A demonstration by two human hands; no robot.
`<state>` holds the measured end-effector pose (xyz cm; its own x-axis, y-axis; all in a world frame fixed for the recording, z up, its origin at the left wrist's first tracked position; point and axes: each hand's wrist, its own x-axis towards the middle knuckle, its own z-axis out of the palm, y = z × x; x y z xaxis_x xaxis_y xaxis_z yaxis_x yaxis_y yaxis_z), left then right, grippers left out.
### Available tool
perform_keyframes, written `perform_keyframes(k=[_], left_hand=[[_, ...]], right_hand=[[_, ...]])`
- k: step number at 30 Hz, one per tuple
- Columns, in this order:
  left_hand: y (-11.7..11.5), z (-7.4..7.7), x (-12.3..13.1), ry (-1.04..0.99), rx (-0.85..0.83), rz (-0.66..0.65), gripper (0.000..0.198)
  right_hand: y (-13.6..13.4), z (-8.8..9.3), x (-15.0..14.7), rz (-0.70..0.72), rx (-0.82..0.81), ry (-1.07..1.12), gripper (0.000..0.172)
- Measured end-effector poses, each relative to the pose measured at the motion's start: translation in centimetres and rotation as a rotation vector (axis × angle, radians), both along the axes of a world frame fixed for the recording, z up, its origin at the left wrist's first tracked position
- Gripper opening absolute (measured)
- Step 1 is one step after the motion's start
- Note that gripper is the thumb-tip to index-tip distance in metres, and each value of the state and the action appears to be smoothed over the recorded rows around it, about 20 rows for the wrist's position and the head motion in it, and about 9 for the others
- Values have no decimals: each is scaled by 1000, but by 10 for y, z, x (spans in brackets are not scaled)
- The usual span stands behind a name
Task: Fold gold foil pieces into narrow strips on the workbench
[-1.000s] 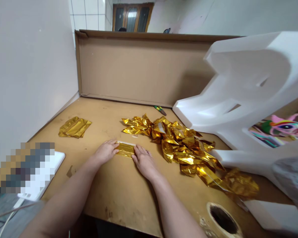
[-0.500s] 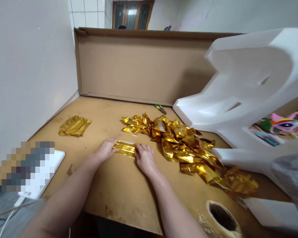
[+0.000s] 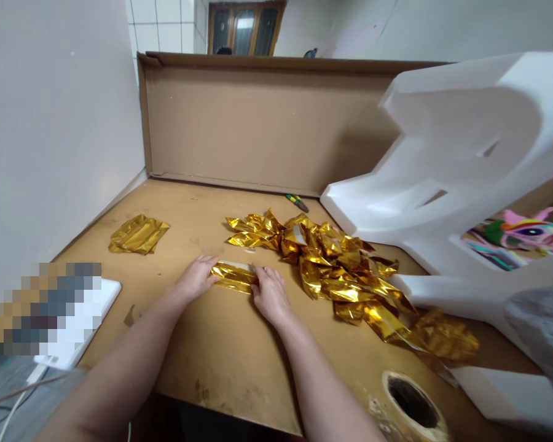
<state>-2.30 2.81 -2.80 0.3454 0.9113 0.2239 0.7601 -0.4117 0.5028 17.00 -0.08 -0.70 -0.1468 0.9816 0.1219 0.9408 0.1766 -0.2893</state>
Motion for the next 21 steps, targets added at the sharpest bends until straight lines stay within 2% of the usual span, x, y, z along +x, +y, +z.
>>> perform_keyframes(k=[9, 16, 21], left_hand=[[-3, 4, 1, -18, 48, 9, 48], [-6, 11, 2, 15, 54, -17, 23], [-5, 9, 2, 79, 82, -57, 22]], right_hand=[[2, 0, 1, 24, 26, 65, 31], [0, 3, -1, 34, 15, 110, 22], [-3, 5, -2, 110, -6, 70, 25]])
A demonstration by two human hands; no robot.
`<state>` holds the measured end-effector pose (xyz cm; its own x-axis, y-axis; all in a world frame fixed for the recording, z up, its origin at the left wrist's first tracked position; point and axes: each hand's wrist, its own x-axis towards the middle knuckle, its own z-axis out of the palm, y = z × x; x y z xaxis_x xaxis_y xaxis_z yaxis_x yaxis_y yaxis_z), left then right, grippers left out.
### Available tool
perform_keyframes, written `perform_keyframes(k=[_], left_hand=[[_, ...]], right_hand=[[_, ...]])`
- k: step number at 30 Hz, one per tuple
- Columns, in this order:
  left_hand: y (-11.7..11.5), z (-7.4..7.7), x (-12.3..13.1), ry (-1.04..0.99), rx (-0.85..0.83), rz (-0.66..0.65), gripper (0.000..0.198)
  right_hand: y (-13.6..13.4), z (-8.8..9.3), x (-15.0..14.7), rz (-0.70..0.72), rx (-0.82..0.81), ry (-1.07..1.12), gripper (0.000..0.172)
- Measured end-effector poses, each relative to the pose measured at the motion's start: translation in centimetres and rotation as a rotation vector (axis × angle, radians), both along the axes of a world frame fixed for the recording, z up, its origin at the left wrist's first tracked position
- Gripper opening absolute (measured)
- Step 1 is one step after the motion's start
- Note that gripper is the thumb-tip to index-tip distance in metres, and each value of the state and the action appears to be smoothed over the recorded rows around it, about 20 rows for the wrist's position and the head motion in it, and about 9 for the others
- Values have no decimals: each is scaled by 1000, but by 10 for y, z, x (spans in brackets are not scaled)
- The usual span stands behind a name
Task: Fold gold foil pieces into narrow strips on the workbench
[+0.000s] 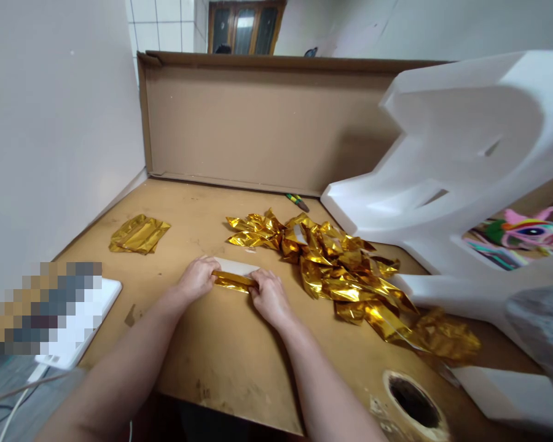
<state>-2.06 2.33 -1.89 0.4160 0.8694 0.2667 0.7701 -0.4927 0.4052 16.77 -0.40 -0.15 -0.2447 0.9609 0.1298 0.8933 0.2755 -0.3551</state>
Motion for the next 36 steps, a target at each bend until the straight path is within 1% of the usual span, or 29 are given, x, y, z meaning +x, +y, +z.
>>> perform_keyframes(k=[4, 7, 9, 12, 16, 20, 22, 26, 29, 31, 36], left_hand=[[1, -3, 0, 37, 23, -42, 24], [0, -3, -1, 74, 26, -56, 25], [-3, -1, -2, 104, 25, -65, 23], [-8, 4, 0, 174, 30, -85, 16], [-17, 11, 9, 242, 51, -145, 10], [-25, 13, 20, 250, 44, -250, 13], [-27, 13, 23, 239, 30, -282, 13], [-25, 10, 22, 200, -12, -299, 15], [-23, 7, 20, 148, -24, -308, 26], [-23, 7, 20, 133, -25, -312, 30], [-24, 10, 21, 180, -45, -305, 29]], right_hand=[[-3, 4, 0, 62, -8, -83, 27], [-6, 7, 0, 105, -22, -108, 25], [-7, 9, 0, 122, -24, -118, 22], [-10, 11, 0, 136, -25, -145, 18], [-12, 12, 0, 156, -29, -191, 16], [-14, 15, -1, 157, -40, -217, 15], [-15, 16, -1, 154, -44, -217, 15], [-16, 16, -3, 171, -34, -202, 15], [-17, 13, -5, 216, -17, -182, 24], [-18, 12, -7, 236, -21, -176, 27], [-18, 11, -9, 238, -53, -204, 24]])
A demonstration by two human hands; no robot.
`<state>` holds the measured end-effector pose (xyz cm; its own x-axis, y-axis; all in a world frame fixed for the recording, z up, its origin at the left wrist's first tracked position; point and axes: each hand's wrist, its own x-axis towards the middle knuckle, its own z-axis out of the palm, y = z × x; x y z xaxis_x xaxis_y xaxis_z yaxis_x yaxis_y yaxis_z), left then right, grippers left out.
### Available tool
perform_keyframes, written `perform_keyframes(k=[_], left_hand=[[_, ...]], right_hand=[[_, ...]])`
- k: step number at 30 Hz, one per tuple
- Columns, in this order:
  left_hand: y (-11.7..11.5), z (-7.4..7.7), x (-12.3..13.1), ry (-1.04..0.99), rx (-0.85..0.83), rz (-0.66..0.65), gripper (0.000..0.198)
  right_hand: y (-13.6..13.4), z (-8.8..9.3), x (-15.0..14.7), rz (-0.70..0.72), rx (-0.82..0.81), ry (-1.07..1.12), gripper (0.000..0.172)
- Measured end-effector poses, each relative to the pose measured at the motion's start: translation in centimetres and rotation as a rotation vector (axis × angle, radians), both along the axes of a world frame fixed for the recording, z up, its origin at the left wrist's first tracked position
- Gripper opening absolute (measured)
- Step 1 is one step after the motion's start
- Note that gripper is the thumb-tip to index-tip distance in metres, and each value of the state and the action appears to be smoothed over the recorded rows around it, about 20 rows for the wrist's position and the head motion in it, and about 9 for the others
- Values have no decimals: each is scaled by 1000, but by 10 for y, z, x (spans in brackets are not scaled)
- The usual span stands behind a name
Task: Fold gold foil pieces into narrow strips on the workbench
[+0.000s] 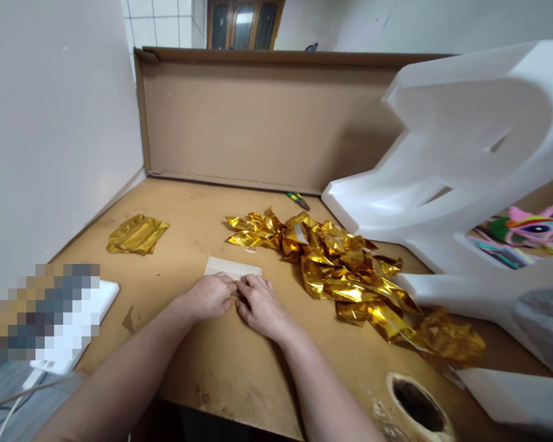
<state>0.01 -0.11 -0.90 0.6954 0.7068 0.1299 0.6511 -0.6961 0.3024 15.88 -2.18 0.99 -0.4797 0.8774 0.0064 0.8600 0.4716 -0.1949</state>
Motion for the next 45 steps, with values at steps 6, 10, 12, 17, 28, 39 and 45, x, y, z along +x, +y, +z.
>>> perform_keyframes(k=[6, 10, 12, 17, 28, 39, 45], left_hand=[[-2, 3, 1, 20, 5, 6, 31], [-2, 5, 1, 35, 8, 22, 29], [-1, 5, 1, 43, 14, 26, 27], [2, 5, -1, 49, 37, 22, 25], [5, 6, -8, 7, 18, 41, 27], [11, 7, -20, -12, -18, 139, 31], [14, 3, -23, -52, -52, 186, 29]], right_hand=[[-2, 3, 0, -9, -22, -21, 28], [-1, 4, 0, -14, -41, -41, 32], [-1, 4, 0, -12, -49, -43, 31], [0, 6, 1, -5, -53, -27, 32], [5, 7, 11, -34, -113, -32, 36], [9, 12, 21, -82, -132, -26, 34], [9, 14, 25, -91, -135, -30, 34]])
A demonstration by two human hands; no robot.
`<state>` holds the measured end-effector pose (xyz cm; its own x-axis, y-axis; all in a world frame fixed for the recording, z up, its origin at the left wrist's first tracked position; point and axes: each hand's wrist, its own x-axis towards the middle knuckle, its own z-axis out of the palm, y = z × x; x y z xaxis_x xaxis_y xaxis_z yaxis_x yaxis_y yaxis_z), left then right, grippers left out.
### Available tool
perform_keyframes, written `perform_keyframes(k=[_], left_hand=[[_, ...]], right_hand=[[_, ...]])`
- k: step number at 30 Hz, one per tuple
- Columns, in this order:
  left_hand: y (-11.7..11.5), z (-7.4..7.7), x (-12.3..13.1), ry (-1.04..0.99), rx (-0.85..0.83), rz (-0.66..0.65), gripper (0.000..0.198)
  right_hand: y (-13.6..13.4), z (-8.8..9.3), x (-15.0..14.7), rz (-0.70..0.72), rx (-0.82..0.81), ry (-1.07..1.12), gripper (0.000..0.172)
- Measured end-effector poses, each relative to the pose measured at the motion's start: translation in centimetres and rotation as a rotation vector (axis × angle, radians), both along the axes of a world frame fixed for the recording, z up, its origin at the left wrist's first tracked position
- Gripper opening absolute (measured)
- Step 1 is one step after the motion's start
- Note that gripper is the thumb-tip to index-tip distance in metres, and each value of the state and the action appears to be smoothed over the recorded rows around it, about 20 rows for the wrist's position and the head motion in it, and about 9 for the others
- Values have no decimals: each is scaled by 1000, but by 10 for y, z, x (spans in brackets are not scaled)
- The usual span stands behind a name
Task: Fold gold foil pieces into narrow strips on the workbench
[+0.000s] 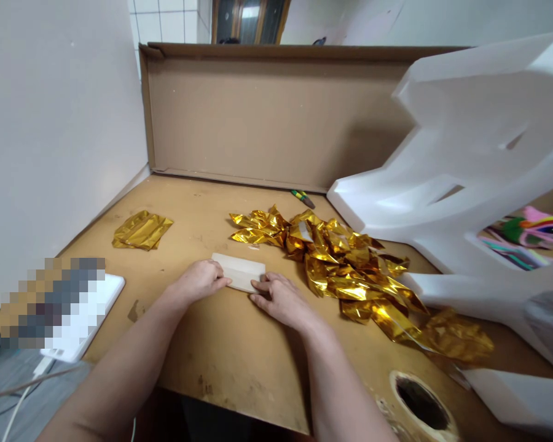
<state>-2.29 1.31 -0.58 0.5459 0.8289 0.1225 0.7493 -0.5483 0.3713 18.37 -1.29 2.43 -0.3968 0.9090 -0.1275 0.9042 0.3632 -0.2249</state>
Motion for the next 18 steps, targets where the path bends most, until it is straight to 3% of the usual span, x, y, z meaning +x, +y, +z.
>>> perform_keyframes(k=[12, 18], left_hand=[[6, -6, -4, 40, 46, 21, 23], [8, -8, -9, 61, 26, 94, 17]], right_hand=[[-2, 12, 3, -35, -32, -46, 32], [-3, 14, 5, -61, -51, -50, 34]])
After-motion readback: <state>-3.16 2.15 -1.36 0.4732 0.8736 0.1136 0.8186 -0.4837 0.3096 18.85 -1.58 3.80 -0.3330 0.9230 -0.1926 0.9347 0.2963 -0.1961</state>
